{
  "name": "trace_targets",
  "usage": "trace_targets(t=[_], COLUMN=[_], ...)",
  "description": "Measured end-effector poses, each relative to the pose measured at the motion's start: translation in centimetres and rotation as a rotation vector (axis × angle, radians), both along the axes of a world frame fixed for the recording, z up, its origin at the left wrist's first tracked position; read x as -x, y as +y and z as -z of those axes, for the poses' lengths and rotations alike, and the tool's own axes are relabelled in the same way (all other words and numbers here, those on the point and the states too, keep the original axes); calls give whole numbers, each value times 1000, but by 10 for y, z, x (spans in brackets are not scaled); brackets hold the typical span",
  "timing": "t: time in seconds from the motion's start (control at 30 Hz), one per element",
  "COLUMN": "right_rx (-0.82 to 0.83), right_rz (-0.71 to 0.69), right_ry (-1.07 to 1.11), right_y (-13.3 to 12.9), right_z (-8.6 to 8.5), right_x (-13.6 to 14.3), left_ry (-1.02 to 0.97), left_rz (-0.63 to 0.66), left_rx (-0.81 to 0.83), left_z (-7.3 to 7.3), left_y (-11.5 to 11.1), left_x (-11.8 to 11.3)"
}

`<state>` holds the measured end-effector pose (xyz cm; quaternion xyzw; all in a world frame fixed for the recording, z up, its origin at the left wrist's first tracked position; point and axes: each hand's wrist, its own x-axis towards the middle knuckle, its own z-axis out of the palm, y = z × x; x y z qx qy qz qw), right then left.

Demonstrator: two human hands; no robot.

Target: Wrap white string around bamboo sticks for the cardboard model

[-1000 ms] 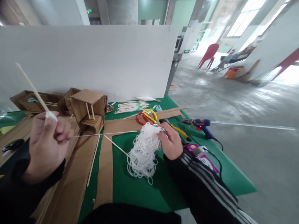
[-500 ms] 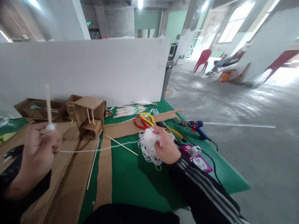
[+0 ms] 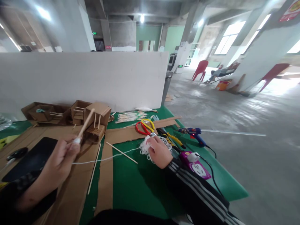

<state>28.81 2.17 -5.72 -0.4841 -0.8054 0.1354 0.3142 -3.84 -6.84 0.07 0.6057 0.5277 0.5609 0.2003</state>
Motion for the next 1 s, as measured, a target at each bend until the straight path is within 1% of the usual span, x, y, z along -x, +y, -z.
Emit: trace_targets(t=[0.03,0.07,0.1,0.17,0.2,0.23,0.27,0.3,0.37,0.43,0.53,0.6,0.67,0.77,0.83,0.9,1.0], right_rx=[33,103,213,437,536,600,637,638,596,559,518,466,416,369,315,251,153], right_rz=[25,43,38,-50,-132,-209,-270,-302,-308,-288,-237,-181,-150,-143,-132,-120,-93], right_ry=[182,384,587,915,1005,1054,1067,1066,1038,1009,986,993,1028,1041,986,923,866], right_y=[1,0,-1,-6,-9,-13,-16,-18,-22,-21,-13,-2,12,36,50,60,73], right_z=[-7,-15,-24,-39,-45,-49,-51,-52,-49,-46,-50,-59,-72,-92,-100,-102,-96], right_x=[7,15,24,44,54,63,71,77,83,82,72,64,59,57,61,66,72], left_ry=[98,187,245,371,439,495,539,545,518,434,246,70,-132,-293,-368,-460,-605], left_rz=[19,47,77,168,215,249,291,304,334,375,421,410,411,431,450,469,509], left_rx=[37,84,105,145,173,190,208,224,254,253,226,250,303,337,337,339,359], left_z=[0,0,0,-2,-2,-2,-1,0,5,13,32,44,52,55,53,51,49], left_y=[3,7,12,22,27,32,35,38,40,41,45,50,57,69,75,78,78], left_x=[-6,-14,-24,-47,-59,-70,-80,-88,-98,-100,-96,-91,-87,-80,-77,-75,-76])
